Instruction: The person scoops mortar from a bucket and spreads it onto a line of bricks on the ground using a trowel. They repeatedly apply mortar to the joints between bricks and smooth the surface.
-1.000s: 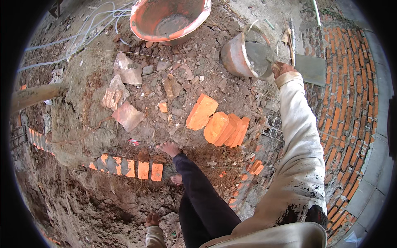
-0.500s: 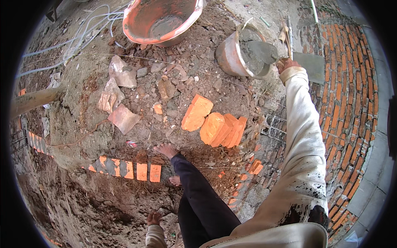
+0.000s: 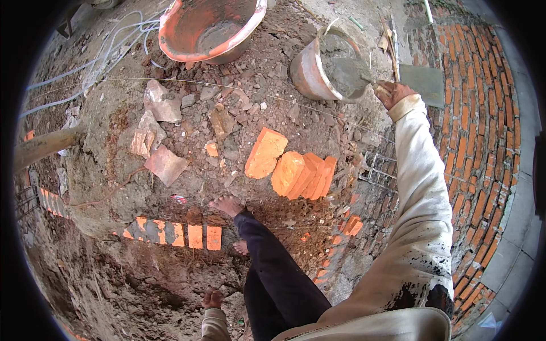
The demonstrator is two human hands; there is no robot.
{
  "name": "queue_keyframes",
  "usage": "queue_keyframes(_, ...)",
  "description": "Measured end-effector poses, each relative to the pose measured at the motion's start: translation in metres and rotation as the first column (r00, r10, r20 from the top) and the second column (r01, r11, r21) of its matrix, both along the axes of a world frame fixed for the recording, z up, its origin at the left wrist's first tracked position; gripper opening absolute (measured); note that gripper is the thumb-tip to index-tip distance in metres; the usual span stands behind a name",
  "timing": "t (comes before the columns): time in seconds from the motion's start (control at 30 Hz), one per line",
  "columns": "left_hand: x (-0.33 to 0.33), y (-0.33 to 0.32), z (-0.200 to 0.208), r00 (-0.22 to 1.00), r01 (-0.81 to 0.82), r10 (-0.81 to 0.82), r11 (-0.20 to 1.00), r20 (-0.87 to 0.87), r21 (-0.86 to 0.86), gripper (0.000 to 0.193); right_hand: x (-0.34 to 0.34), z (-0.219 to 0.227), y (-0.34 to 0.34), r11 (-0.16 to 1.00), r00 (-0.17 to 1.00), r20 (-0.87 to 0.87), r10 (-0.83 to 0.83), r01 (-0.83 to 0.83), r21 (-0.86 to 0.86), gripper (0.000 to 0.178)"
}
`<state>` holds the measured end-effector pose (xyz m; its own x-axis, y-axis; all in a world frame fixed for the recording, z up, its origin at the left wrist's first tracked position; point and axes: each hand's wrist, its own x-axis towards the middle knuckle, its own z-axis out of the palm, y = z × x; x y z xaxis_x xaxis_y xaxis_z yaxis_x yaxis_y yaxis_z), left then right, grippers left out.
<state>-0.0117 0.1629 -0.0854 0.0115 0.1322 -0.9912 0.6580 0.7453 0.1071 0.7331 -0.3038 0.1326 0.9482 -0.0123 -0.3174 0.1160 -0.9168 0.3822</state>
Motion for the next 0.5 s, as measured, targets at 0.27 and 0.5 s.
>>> queue_keyframes(0.27, 0.036, -0.01, 0.029, 0.989, 0.129, -0.118, 0.983, -0.089, 0.134, 0.025, -0.008, -0.009, -0.023, 0.993, 0.999, 0.006, -0.039, 0.038, 0.113, 0.042)
queue_keyframes(0.5, 0.028, -0.021, 0.023, 0.98, 0.156, -0.149, 0.986, -0.129, 0.052, 0.028, 0.017, -0.012, 0.008, 0.992, 0.988, -0.135, -0.075, 0.088, 0.092, 0.041)
